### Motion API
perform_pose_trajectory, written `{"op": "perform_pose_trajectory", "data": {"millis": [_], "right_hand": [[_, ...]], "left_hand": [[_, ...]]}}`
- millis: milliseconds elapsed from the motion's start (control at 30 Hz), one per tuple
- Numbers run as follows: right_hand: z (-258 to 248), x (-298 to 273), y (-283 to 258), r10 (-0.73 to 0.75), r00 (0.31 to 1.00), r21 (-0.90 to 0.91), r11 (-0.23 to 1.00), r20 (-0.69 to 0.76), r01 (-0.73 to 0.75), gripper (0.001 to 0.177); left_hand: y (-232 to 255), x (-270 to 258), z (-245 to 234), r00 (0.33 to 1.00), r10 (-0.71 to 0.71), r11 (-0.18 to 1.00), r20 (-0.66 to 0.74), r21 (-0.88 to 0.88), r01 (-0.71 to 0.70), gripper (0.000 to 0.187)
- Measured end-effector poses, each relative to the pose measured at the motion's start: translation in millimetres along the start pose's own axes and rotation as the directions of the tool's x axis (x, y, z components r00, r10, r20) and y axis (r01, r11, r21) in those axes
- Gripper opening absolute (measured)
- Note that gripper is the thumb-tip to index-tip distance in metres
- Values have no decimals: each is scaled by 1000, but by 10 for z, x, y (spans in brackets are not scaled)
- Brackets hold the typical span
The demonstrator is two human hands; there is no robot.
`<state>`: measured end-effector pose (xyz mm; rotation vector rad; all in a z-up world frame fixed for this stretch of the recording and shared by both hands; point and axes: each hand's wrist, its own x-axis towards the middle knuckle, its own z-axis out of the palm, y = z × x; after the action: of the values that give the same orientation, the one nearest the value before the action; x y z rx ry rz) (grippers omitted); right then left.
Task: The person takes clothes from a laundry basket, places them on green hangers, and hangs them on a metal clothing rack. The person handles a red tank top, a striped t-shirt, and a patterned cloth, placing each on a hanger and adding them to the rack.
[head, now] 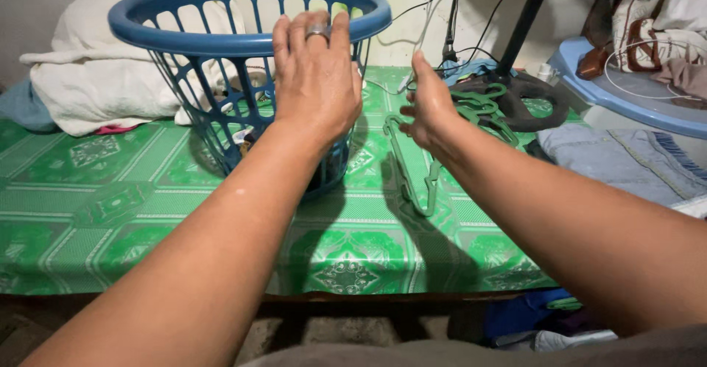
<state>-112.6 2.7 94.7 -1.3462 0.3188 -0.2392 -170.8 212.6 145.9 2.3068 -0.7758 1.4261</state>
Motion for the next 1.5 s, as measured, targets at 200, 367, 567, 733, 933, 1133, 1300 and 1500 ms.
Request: {"op": "perform_pose_trajectory", "data": {"millis": [200,367,567,733,933,1133,1300,1500], "right_hand": [[304,-356,-353,-4,996,62,998,94,-2,102],[465,-625,-568,-61,989,78,996,136,51,89],[555,-716,-608,-99,985,157,985,141,77,24],[500,-576,-461,-171,978,274,952,115,135,9],[425,-753,-381,-258,961,255,940,100,226,23],[509,-1371,-371,-331,936,150,938,116,313,54],[540,-1737,-350,-364,915,128,930,174,345,65],[513,-1882,-335,-376,903,90,927,209,365,70]], "left_hand": [[-35,28,-107,999,12,1000,29,28,-13,57],[80,-113,-329,1000,12,999,17,46,-13,53],[217,-361,-730,999,28,999,22,-15,-28,48],[330,-428,-1031,991,-17,988,132,-149,37,38],[168,-158,-1058,842,-155,892,517,-292,345,41],[-279,-27,-770,499,-173,931,849,-25,365,34],[-571,-43,-218,174,-183,920,967,106,377,38],[-837,-264,594,88,-216,787,972,120,605,41]]}}
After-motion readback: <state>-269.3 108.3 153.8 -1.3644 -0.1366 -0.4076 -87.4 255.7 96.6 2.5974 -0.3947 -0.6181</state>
